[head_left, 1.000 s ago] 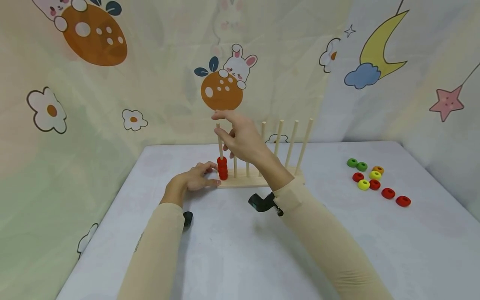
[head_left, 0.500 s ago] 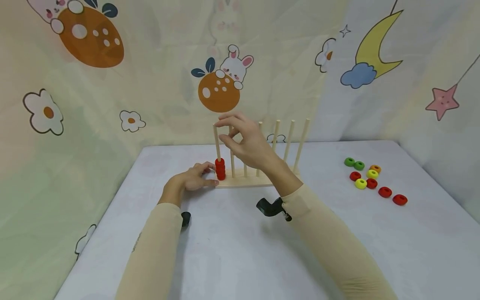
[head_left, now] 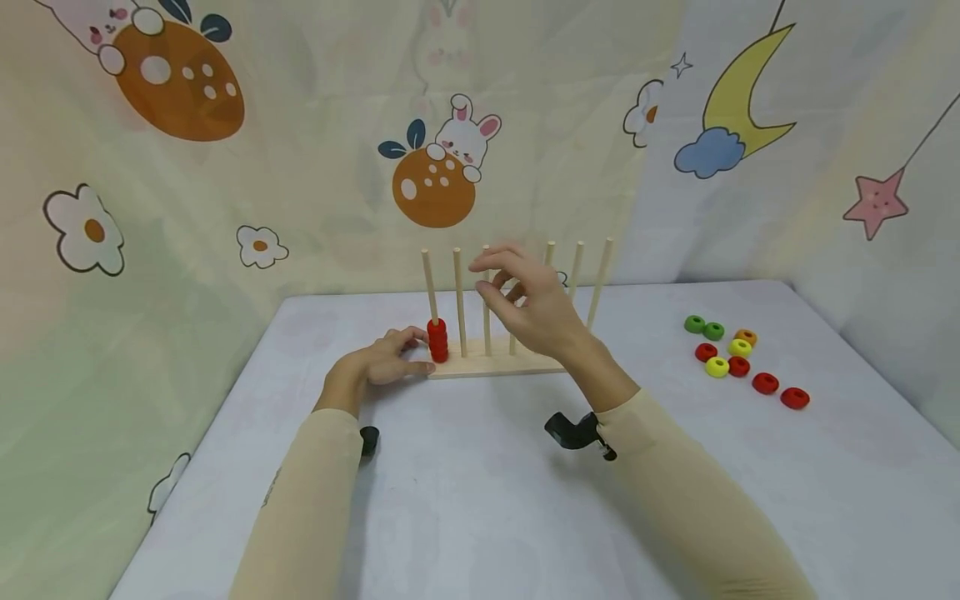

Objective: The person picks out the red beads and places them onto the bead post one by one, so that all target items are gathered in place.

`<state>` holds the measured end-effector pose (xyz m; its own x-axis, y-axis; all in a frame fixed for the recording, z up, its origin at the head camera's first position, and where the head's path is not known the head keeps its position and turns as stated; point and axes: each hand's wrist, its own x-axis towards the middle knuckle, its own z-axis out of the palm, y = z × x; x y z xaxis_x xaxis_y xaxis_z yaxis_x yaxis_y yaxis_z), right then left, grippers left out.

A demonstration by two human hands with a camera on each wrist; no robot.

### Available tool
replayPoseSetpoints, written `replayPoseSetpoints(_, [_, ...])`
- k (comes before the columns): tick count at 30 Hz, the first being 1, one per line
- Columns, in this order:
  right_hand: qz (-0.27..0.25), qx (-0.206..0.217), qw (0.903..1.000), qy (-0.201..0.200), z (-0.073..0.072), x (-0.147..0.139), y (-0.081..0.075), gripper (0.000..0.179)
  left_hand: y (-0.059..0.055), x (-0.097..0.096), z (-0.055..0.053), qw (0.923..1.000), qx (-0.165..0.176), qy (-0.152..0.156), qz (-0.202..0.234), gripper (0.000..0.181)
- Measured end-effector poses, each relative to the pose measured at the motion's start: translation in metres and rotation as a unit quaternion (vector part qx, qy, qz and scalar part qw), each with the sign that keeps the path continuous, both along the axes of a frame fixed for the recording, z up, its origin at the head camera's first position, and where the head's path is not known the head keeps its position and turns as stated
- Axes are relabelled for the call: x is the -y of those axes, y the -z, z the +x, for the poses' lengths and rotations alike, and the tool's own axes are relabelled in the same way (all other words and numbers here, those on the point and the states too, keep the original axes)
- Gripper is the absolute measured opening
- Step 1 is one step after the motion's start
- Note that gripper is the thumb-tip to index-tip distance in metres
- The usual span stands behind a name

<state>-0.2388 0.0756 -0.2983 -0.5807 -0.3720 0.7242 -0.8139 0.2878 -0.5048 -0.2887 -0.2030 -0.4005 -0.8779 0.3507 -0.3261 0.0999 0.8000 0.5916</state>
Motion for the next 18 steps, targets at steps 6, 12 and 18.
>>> replayPoseSetpoints(6, [-0.028,-0.028,0.9991,0.016,0.002,-0.021,0.011,0.022,0.0,-0.002,0.002,0.9999,-0.007,0.004,0.011,0.056])
replayPoseSetpoints(12, [-0.036,-0.013,0.9988,0.03,0.003,-0.04,0.022,0.025,0.003,-0.002,0.001,0.9999,-0.004,-0.006,0.007,0.056])
replayPoseSetpoints(18, [-0.033,-0.002,0.9988,0.037,0.005,-0.053,0.027,0.024,0.003,0.0,0.0,0.9999,-0.009,-0.005,0.004,0.056])
